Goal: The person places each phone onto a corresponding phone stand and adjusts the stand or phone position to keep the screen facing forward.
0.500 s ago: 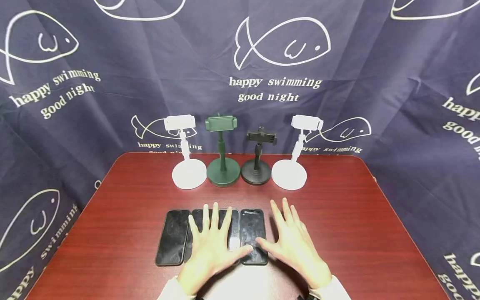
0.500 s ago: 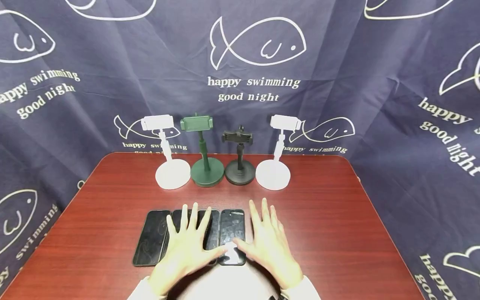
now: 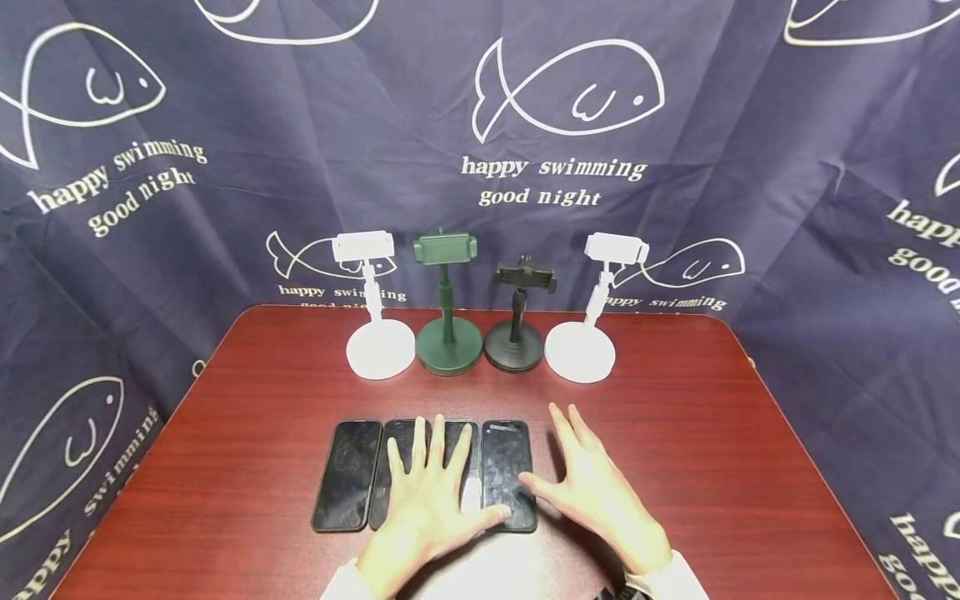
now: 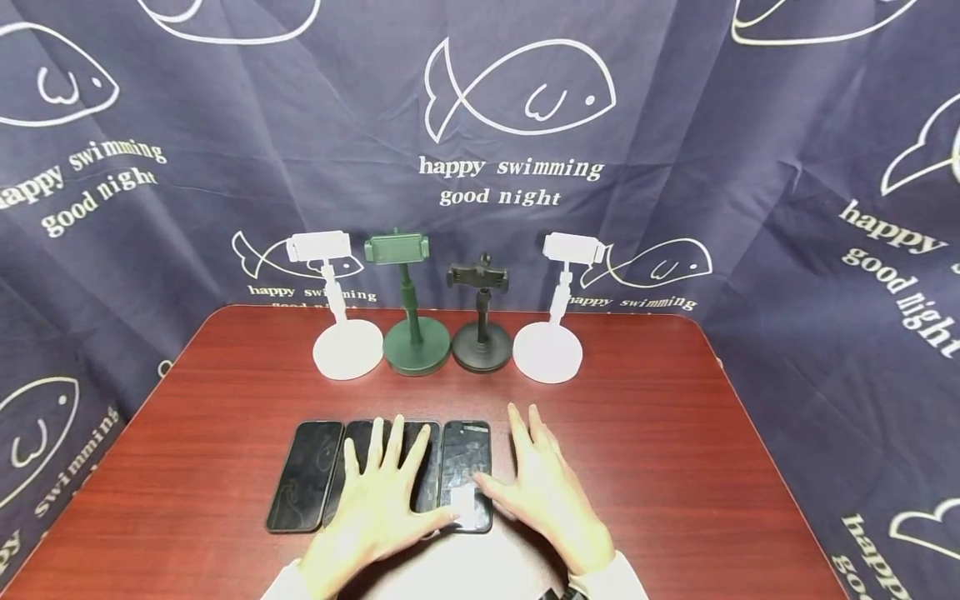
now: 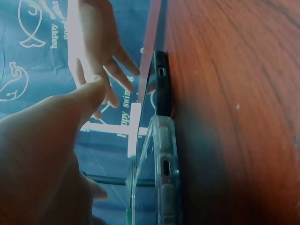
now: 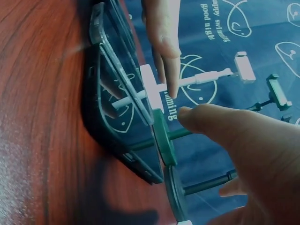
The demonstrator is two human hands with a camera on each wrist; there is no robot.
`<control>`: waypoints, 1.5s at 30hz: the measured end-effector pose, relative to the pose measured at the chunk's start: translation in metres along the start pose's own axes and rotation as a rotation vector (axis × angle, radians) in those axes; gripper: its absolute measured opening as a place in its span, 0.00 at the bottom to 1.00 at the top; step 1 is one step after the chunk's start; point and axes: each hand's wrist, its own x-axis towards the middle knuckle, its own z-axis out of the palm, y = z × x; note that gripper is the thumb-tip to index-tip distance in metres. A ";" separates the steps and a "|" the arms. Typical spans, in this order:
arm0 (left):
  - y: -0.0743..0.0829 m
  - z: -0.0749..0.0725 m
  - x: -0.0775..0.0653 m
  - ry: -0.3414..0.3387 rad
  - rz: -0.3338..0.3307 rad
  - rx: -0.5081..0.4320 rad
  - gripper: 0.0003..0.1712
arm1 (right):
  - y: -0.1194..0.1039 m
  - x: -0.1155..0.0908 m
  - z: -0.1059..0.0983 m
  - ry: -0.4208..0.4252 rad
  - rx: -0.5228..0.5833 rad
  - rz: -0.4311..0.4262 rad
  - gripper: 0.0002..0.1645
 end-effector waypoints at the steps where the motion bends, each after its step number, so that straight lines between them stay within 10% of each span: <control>1: 0.000 0.001 0.000 0.001 0.005 0.001 0.66 | 0.001 0.000 0.001 -0.004 0.007 -0.002 0.63; 45: 0.005 0.005 -0.002 -0.109 0.158 -0.073 0.62 | -0.004 0.037 0.028 -0.034 -0.043 -0.045 0.48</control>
